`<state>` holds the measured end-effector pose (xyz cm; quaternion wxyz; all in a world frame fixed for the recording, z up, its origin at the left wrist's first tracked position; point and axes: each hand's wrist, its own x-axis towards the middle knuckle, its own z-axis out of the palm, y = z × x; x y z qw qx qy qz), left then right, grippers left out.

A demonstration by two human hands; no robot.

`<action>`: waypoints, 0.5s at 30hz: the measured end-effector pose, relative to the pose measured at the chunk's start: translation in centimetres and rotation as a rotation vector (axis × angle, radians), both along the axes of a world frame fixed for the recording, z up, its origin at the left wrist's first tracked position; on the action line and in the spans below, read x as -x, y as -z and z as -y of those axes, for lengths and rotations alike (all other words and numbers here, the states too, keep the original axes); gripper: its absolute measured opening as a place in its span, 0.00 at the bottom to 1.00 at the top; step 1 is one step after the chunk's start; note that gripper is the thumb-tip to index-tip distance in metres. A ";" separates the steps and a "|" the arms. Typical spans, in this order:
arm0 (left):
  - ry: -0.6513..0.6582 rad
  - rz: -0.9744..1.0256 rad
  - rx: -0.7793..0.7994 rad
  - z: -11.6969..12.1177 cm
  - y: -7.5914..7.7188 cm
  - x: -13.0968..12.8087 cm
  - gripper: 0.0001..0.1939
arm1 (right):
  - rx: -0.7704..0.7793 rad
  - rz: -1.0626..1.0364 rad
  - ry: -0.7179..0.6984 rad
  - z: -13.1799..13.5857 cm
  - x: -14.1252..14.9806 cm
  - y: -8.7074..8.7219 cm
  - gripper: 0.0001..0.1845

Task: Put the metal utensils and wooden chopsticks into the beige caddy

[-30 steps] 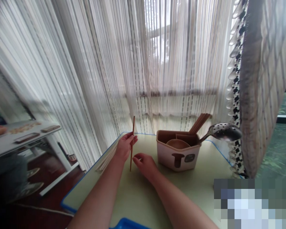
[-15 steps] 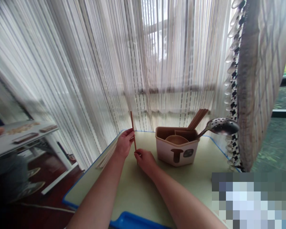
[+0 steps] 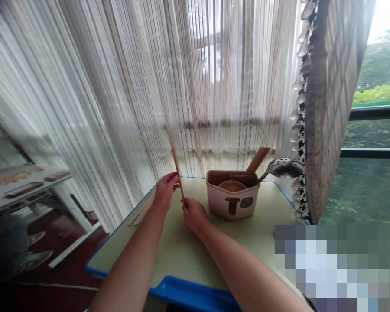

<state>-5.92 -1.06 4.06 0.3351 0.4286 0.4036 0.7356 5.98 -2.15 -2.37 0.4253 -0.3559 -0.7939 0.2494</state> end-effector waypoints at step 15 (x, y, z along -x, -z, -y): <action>-0.015 -0.019 -0.021 0.3 0.0 0.2 0.16 | -0.032 -0.059 0.069 0.1 0.0 -0.3 0.15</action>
